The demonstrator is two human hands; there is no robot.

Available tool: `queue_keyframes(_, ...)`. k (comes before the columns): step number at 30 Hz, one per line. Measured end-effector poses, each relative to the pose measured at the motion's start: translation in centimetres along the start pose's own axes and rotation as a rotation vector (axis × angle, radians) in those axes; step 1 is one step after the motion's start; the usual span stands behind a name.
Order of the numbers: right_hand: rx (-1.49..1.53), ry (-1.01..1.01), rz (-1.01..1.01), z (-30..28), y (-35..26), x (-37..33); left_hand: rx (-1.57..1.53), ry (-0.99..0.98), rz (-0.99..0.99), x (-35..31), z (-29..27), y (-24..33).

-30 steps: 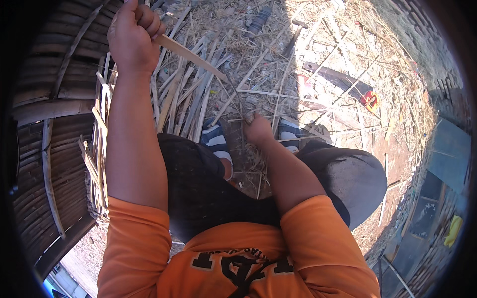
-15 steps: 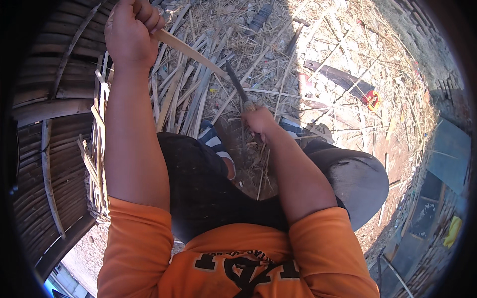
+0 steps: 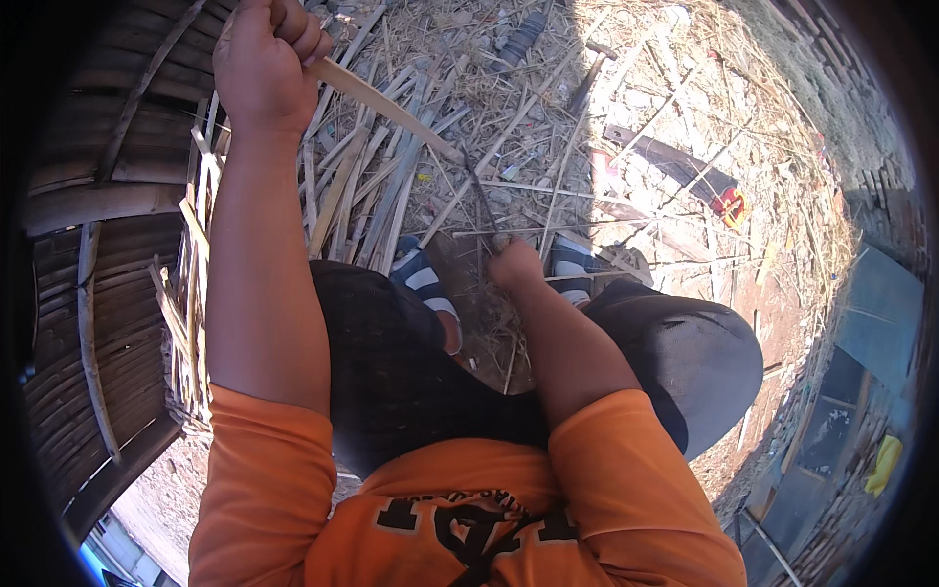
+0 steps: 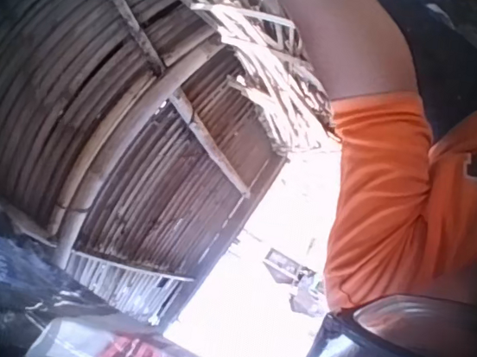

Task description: The person uses a large knife to shave thin layers off a bamboo strip, then uses a hammer to drive the knife into the bamboo to split it.

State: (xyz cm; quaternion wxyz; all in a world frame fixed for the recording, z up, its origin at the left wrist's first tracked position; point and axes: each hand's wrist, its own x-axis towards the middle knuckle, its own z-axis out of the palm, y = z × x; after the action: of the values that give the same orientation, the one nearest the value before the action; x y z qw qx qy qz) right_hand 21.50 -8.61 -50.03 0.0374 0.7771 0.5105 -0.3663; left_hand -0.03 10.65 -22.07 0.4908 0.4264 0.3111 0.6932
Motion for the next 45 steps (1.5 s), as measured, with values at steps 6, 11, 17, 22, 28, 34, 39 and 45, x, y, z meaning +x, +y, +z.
queue_keyframes(6, 0.831, -0.313, 0.232, -2.4, 0.0, 0.9, -0.005, -0.013, -0.021, -0.5, 0.2, -0.4)
queue_keyframes(11, 0.687, 0.256, -0.194, -6.7, -4.9, -0.1, -0.031, 0.038, -0.023, 0.4, -0.8, -0.2)
queue_keyframes(17, 0.317, 0.177, -0.233, -0.6, -1.3, 1.3, -0.074, 0.065, -0.039, 0.5, -1.1, -0.2)
queue_keyframes(22, 0.383, -0.041, -0.107, -0.6, -1.6, 1.5, -0.008, 0.056, -0.012, 0.1, -1.0, -0.1)
queue_keyframes(28, 1.116, -0.318, 0.009, -6.8, -4.4, 1.0, -0.023, 0.075, -0.023, 0.4, -0.9, -0.2)
queue_keyframes(34, 0.637, 0.261, -0.372, -8.9, -8.6, -2.6, -0.036, 0.123, -0.008, 0.4, -2.1, 0.1)
queue_keyframes(39, 0.026, 0.027, -0.005, 1.4, 0.6, 1.5, -0.051, 0.106, -0.025, 0.8, -1.4, -0.2)
queue_keyframes(45, 0.700, -0.191, 0.144, -2.6, -0.5, 1.0, -0.022, 0.120, -0.013, 0.5, -1.0, -0.3)
